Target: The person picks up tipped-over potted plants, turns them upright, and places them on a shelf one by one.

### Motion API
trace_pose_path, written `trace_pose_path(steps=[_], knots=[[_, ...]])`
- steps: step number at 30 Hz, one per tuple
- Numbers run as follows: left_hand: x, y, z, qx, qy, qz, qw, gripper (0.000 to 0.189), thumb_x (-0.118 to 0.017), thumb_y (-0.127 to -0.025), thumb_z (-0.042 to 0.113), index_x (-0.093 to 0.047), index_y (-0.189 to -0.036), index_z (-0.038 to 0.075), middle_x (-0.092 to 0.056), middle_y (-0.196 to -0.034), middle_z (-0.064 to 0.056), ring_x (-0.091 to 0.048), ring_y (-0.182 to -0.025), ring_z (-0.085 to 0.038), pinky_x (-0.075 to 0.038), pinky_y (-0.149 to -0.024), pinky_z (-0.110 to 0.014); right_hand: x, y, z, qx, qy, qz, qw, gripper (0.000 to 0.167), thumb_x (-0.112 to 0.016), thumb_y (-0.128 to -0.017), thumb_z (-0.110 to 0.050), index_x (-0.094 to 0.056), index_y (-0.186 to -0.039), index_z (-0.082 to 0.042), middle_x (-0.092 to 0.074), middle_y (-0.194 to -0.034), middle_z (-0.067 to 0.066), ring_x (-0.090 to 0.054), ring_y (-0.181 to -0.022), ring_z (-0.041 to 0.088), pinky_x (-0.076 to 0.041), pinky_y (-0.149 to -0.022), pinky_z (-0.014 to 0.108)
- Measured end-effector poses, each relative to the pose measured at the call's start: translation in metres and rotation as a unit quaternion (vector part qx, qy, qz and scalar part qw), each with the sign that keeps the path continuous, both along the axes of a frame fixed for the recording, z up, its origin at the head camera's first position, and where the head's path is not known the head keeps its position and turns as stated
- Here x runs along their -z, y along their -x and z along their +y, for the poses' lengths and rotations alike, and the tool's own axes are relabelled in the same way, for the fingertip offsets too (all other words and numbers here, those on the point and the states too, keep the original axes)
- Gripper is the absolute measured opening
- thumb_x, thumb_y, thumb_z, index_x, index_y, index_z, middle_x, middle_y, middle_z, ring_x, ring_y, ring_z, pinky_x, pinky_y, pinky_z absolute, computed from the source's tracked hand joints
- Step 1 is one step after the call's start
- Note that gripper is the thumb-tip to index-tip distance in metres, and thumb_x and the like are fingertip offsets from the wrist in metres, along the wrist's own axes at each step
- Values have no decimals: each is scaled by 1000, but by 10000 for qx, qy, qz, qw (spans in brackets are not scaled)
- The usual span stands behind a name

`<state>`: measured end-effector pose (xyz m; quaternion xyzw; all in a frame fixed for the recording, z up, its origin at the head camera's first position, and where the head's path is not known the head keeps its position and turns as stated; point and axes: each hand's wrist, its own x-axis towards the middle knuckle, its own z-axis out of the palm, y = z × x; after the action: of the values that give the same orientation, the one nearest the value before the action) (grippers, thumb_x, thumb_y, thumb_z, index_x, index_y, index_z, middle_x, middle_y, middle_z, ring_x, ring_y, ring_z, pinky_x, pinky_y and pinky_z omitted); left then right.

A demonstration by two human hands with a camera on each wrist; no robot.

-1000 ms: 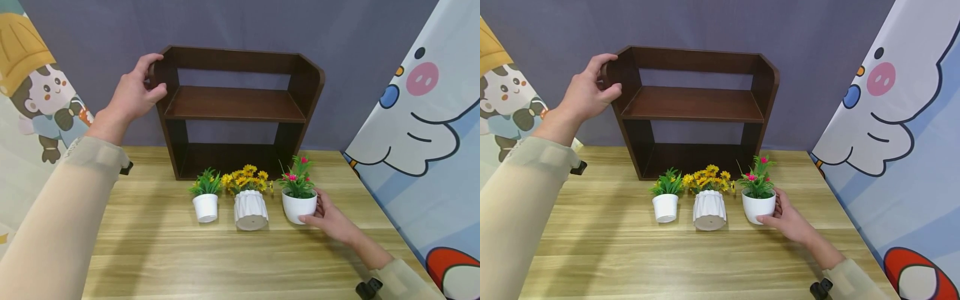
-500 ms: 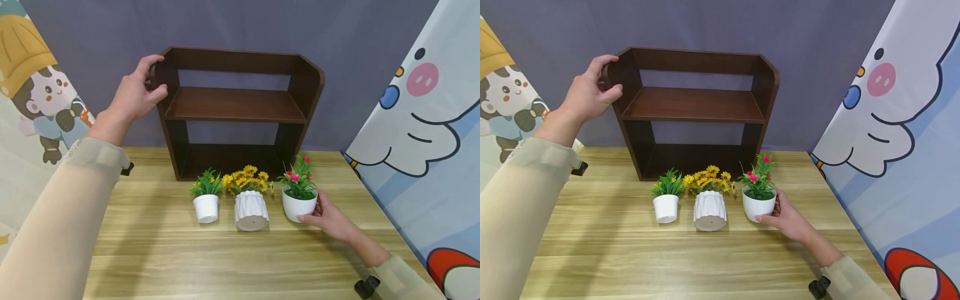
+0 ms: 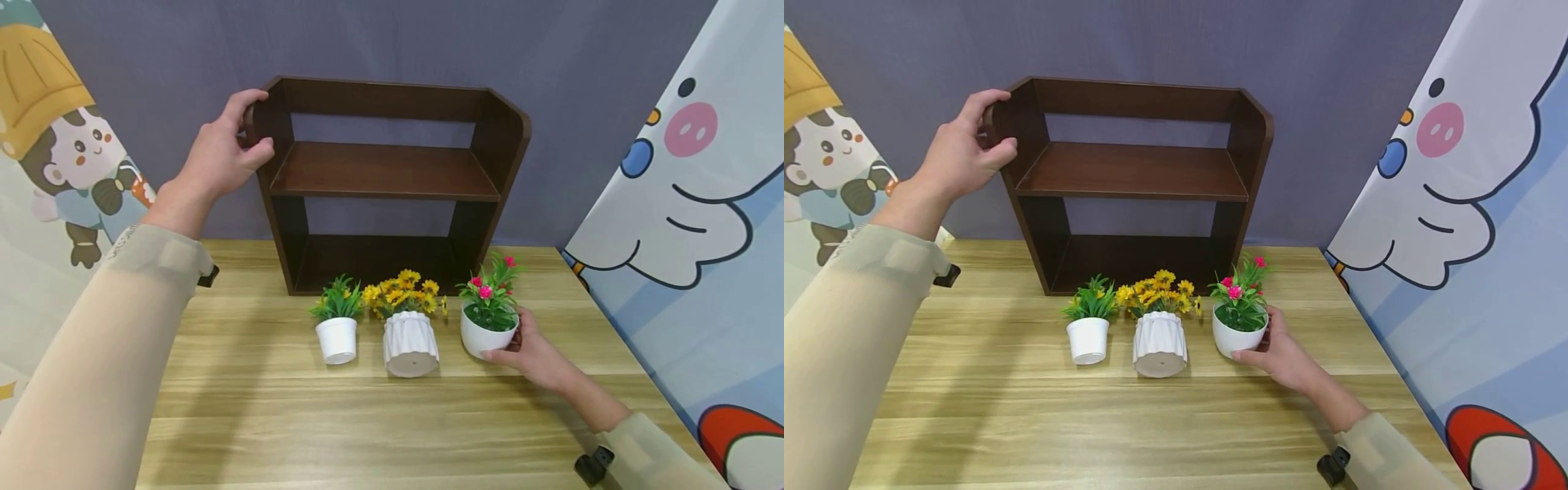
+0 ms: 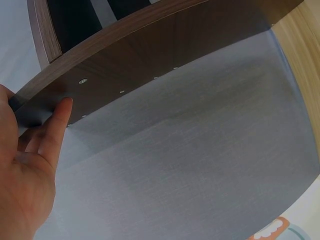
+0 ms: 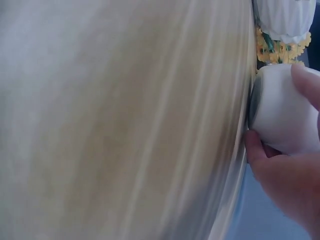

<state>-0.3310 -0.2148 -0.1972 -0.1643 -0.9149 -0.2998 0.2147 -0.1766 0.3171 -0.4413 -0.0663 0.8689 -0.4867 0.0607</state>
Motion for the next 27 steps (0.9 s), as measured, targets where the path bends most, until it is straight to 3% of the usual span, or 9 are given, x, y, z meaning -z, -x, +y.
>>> trace_pose_path(steps=[6,10,14,18,27], knots=[[0,0,0,-29,19,-40,10000,71,-54,-106,35,-26,-170,46,-68,-138,-19,-62,-91,-30,-43,-77,-33,0,1,-5,39,-331,204,9992,120,-93,-88,-18,-3,-164,7,-45,-154,39,-58,-138,45,-51,-96,17],[0,1,0,-42,20,-36,10000,71,-54,-106,35,-26,-170,46,-69,-138,-20,-63,-94,-30,-43,-78,-34,0,1,-5,42,-457,189,9988,122,-94,-87,-19,-2,-164,5,-45,-155,38,-54,-142,45,-45,-97,12],[0,1,0,-47,2,-34,10000,71,-54,-106,35,-27,-170,46,-69,-140,-20,-64,-100,-30,-43,-80,-32,-1,2,-6,74,-641,153,9978,125,-96,-86,-25,-2,-165,3,-49,-155,37,-54,-143,44,-48,-111,32],[0,1,-1,-32,6,-20,10000,71,-54,-106,35,-27,-170,45,-69,-137,-20,-64,-99,-30,-43,-79,-32,-1,2,-6,126,-815,134,9965,128,-97,-84,-27,-3,-165,2,-52,-152,39,-53,-144,47,-40,-121,58],[0,1,0,-31,37,-44,10000,71,-53,-106,35,-25,-170,47,-69,-133,-19,-62,-94,-30,-43,-77,-36,-1,1,-6,161,-842,162,9962,128,-99,-81,-25,-4,-164,2,-54,-149,42,-53,-144,52,-37,-122,64]])
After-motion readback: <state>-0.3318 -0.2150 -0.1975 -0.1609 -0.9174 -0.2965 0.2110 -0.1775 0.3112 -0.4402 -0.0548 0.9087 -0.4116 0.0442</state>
